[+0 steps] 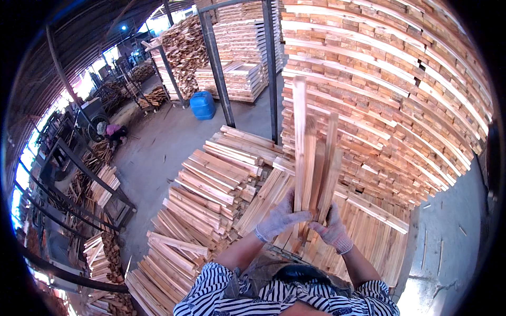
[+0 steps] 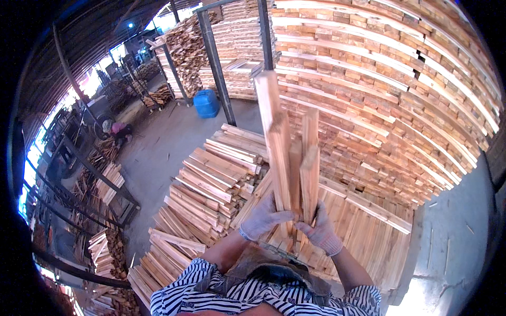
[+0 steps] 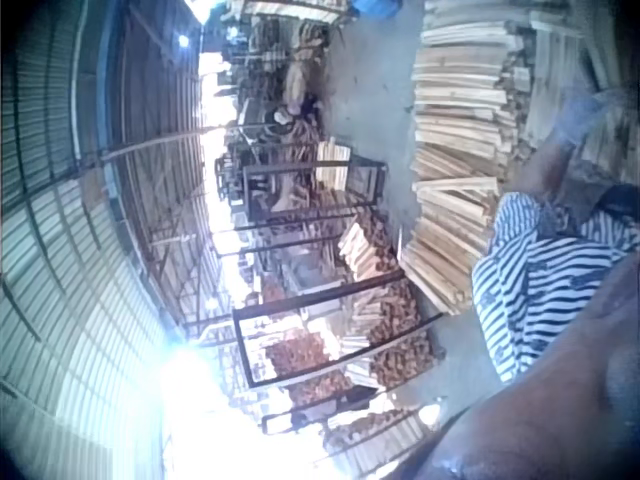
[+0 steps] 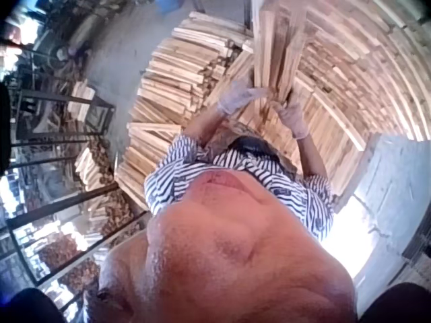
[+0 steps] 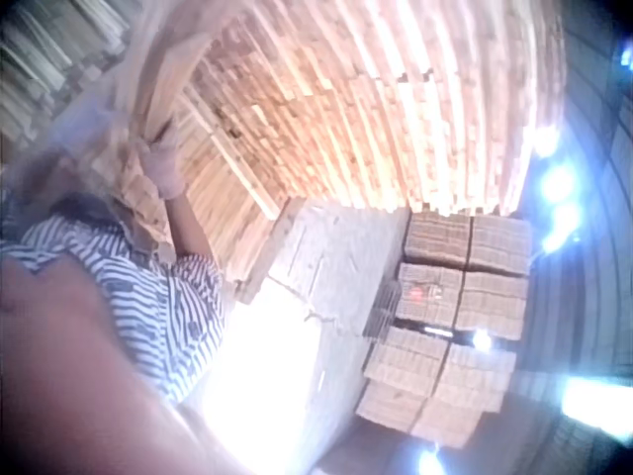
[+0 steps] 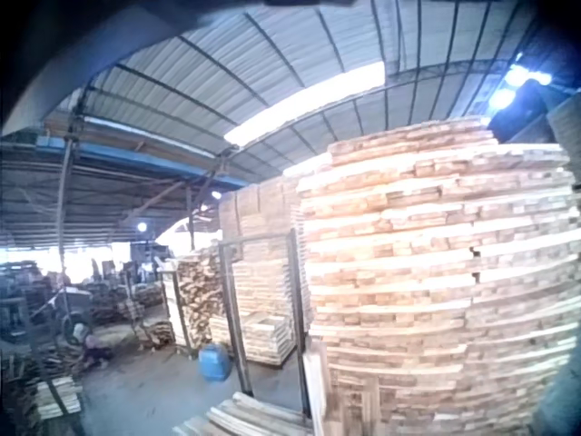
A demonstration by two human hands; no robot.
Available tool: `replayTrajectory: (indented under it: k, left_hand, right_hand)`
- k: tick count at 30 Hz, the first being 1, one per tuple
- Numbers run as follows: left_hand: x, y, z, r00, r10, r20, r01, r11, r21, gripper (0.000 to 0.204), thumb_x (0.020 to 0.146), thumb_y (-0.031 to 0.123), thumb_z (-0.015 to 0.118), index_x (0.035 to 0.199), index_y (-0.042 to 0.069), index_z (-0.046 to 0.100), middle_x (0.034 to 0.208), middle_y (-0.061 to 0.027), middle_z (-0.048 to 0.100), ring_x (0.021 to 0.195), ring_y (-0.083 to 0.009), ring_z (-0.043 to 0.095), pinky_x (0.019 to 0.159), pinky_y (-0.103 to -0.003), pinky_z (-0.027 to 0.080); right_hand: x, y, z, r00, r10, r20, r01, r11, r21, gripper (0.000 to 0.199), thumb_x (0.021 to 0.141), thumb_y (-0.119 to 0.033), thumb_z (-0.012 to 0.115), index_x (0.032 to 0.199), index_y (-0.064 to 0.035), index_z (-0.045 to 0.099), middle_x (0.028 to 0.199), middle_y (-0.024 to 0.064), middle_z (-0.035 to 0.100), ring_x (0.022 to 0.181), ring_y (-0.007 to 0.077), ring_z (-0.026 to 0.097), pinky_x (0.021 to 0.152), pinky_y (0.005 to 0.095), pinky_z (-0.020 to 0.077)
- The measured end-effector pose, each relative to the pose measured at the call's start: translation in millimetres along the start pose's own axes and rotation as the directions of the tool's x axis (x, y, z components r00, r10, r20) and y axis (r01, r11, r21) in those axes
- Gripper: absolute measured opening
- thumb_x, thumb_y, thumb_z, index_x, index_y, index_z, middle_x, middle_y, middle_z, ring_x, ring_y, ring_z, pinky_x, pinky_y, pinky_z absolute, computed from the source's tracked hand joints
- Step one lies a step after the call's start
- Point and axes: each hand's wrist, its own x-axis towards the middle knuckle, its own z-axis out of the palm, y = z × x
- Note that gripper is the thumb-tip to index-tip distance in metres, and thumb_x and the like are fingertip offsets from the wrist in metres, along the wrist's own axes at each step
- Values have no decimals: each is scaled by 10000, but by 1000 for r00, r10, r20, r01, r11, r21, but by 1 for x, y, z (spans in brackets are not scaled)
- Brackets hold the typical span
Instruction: The person picks up several wooden planks from a large pile and stacks them neatly onto a pallet in a manufacturing facility.
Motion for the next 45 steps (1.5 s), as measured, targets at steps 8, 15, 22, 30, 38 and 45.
replayTrajectory:
  k: [8, 15, 22, 30, 38, 45]
  left_hand:
    - [5, -99, -35, 949, -310, 60, 298, 942, 156, 969, 727, 261, 898, 1479, -3, 348, 1406, -178, 527, 1305, -237, 510, 1069, -379, 467]
    - [15, -87, -15, 969, -240, 67, 243, 969, -46, 761, 755, 44, 850, 1396, 14, 440, 1356, -173, 574, 1149, -264, 648, 928, -376, 592]
    - [27, -138, -6, 975, -223, -25, 214, 957, -194, 989, 703, 5, 874, 1487, 52, 273, 1339, -164, 573, 1187, -270, 621, 970, -402, 578]
    - [6, -21, 9, 1000, 10, 23, -20, 881, 472, 637, 805, 111, 811, 1344, 59, 474, 1206, -86, 615, 1101, -205, 612, 922, -381, 542]
    - [-19, -118, -17, 884, -422, 201, -280, -133, 951, 372, 820, 141, 701, 1177, 115, 597, 1094, -77, 658, 1102, -251, 613, 982, -415, 445]
    - [-17, -294, -33, 844, -511, 160, -227, -72, 971, 312, 878, 194, 582, 1181, 173, 652, 1155, -96, 675, 1151, -293, 618, 949, -466, 459]
  right_hand:
    - [-8, 54, 4, 929, 315, 194, -340, 933, 114, 904, 860, -350, 801, 1535, -29, 292, 1539, 188, 377, 1421, 281, 365, 1181, 403, 304]
    - [18, 44, -15, 982, 163, 97, -177, 972, 152, 1022, 701, -354, 927, 1462, 10, 350, 1340, 150, 570, 1247, 229, 527, 1096, 366, 428]
    - [10, 55, -33, 978, 191, 83, -203, 963, 180, 1086, 667, -252, 941, 1511, -9, 302, 1375, 138, 550, 1251, 216, 524, 1083, 356, 444]
    - [-13, -8, -114, 750, 656, 85, -644, 753, -135, 977, 717, -232, 913, 1505, -51, 364, 1325, 130, 592, 1240, 228, 554, 1035, 383, 489]
    - [-142, 134, -192, 756, 630, -175, -551, 471, -688, 658, 649, -176, 850, 1224, -28, 567, 1098, 197, 677, 1047, 359, 650, 893, 418, 524]
    - [-238, 242, -159, 764, 619, -180, -535, 453, -713, 775, 619, -188, 894, 1300, -47, 552, 1125, 212, 657, 1067, 415, 624, 919, 462, 516]
